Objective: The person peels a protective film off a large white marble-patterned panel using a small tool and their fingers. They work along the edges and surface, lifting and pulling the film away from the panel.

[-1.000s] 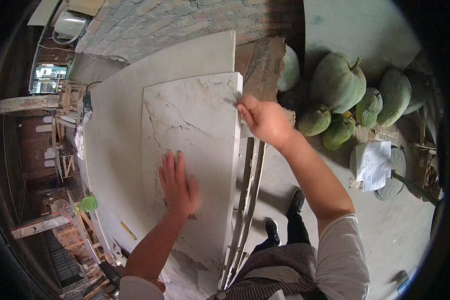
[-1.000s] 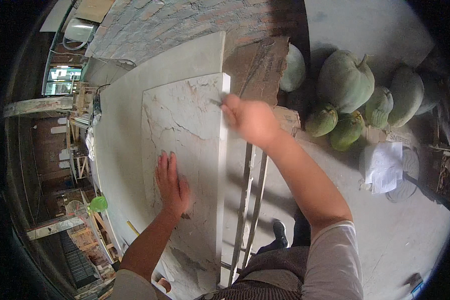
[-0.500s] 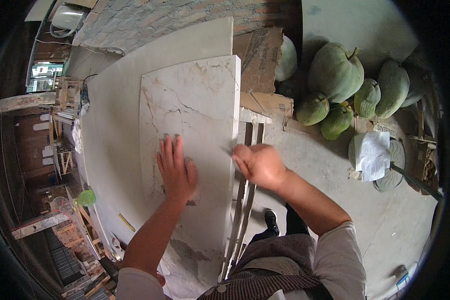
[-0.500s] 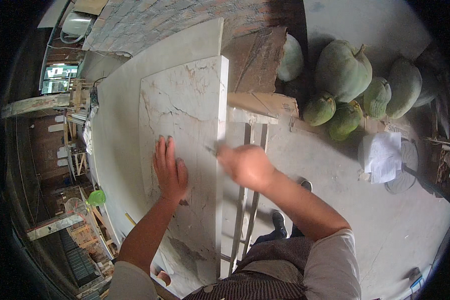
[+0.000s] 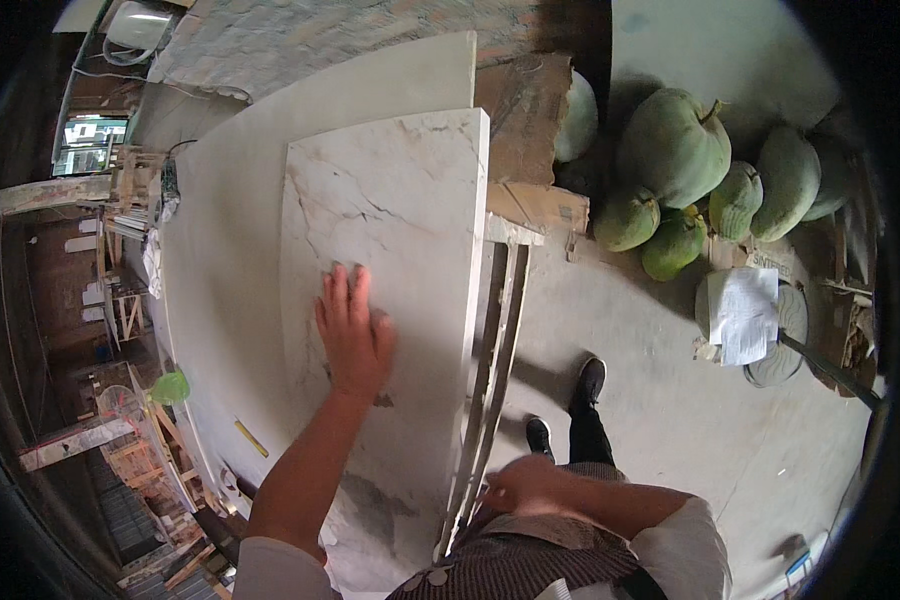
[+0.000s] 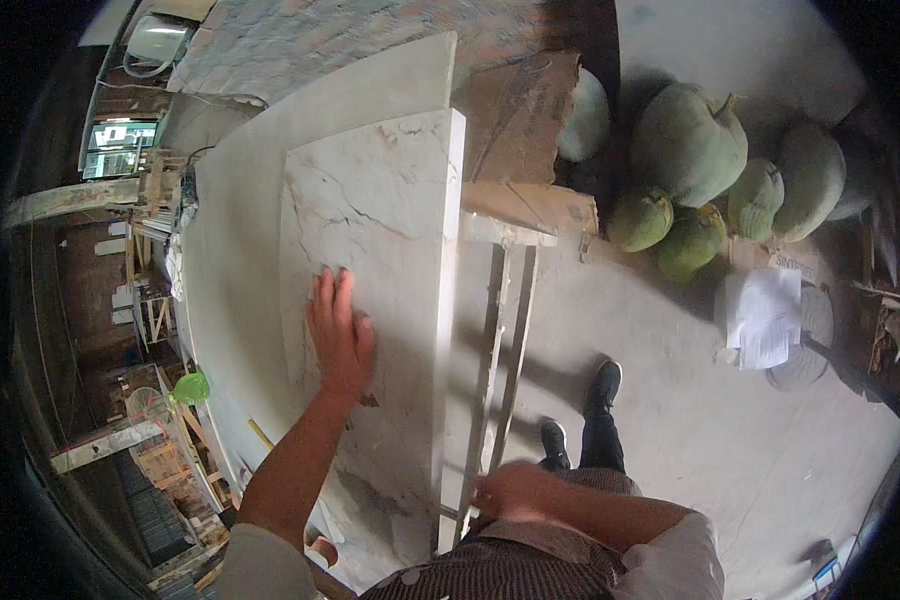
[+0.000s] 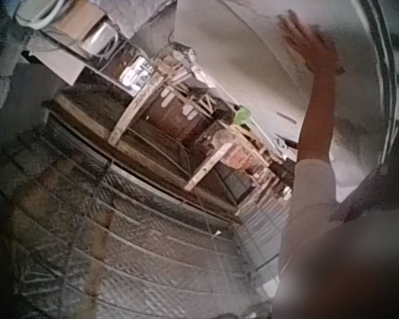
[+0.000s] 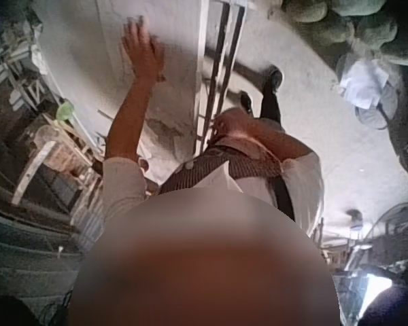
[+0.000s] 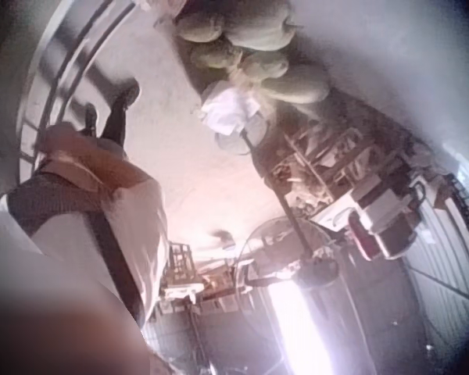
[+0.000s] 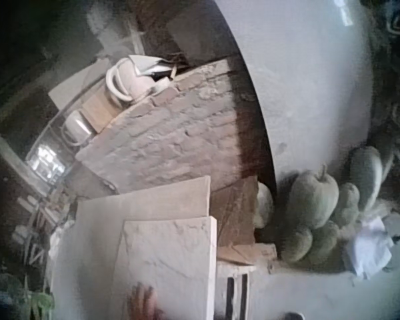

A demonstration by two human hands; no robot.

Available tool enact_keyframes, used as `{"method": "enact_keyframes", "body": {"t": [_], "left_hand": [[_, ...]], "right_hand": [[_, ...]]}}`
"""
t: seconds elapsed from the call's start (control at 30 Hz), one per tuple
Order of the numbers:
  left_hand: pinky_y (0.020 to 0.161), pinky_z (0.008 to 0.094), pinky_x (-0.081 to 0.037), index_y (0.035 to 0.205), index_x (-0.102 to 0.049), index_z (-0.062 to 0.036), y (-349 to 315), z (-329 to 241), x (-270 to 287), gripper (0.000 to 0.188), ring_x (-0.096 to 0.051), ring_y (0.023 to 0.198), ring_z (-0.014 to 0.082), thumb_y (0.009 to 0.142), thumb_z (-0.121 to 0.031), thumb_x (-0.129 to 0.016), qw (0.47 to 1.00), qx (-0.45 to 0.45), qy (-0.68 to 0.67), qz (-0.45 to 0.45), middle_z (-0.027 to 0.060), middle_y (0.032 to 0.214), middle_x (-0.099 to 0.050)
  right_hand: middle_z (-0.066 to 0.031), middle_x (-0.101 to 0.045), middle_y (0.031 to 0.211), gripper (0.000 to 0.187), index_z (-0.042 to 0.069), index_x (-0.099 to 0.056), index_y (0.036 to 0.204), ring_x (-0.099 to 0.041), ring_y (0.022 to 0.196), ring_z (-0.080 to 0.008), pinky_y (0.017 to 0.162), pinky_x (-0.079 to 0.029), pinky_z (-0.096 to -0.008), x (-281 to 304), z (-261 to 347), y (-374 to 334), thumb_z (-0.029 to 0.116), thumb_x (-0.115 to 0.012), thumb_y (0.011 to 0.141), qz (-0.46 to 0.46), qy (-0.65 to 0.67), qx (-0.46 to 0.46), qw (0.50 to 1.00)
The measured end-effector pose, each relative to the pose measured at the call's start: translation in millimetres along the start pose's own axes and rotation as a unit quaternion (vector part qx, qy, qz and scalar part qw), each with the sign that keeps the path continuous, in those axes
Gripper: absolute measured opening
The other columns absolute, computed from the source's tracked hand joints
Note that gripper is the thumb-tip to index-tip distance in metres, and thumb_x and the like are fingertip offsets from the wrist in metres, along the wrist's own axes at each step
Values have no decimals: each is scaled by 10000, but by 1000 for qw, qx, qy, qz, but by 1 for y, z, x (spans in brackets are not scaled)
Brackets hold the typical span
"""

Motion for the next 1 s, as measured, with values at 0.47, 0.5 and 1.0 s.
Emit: {"method": "enact_keyframes", "body": {"t": [0.47,0.5,1.0], "left_hand": [[1183,618,-136,1509,-387,-95,-2,-2,4,628,-230,1478,426,916,-270,-494,999,29,-16,-17,223,1570,-306],[1185,616,-135,1509,-388,-98,-3,-3,6,628,-231,1479,422,915,-268,-501,999,28,-16,-24,220,1572,-306],[1217,535,-134,1521,-356,-106,-26,-9,-1,590,-230,1492,346,995,-364,-421,970,228,-5,-81,177,1592,-301]], "right_hand": [[-196,-685,901,319,55,-628,1026,-670,860,-408,762,-529,-500,-2,-25,-12,359,-543,983,-155,53,-41,986],[-189,-686,904,305,68,-628,1052,-670,854,-401,750,-528,-491,-13,-28,-14,353,-542,985,-136,35,-60,988],[-230,-692,953,295,33,-646,1054,-668,940,-415,840,-516,-509,-111,-30,-132,287,-521,969,-193,1,-231,954]]}}
Point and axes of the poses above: each hand's wrist, its own y-axis towards the middle knuckle, its own x-axis out of the back of the hand, z = x × y, the point moved 7 cm from there along y, towards the middle knuckle
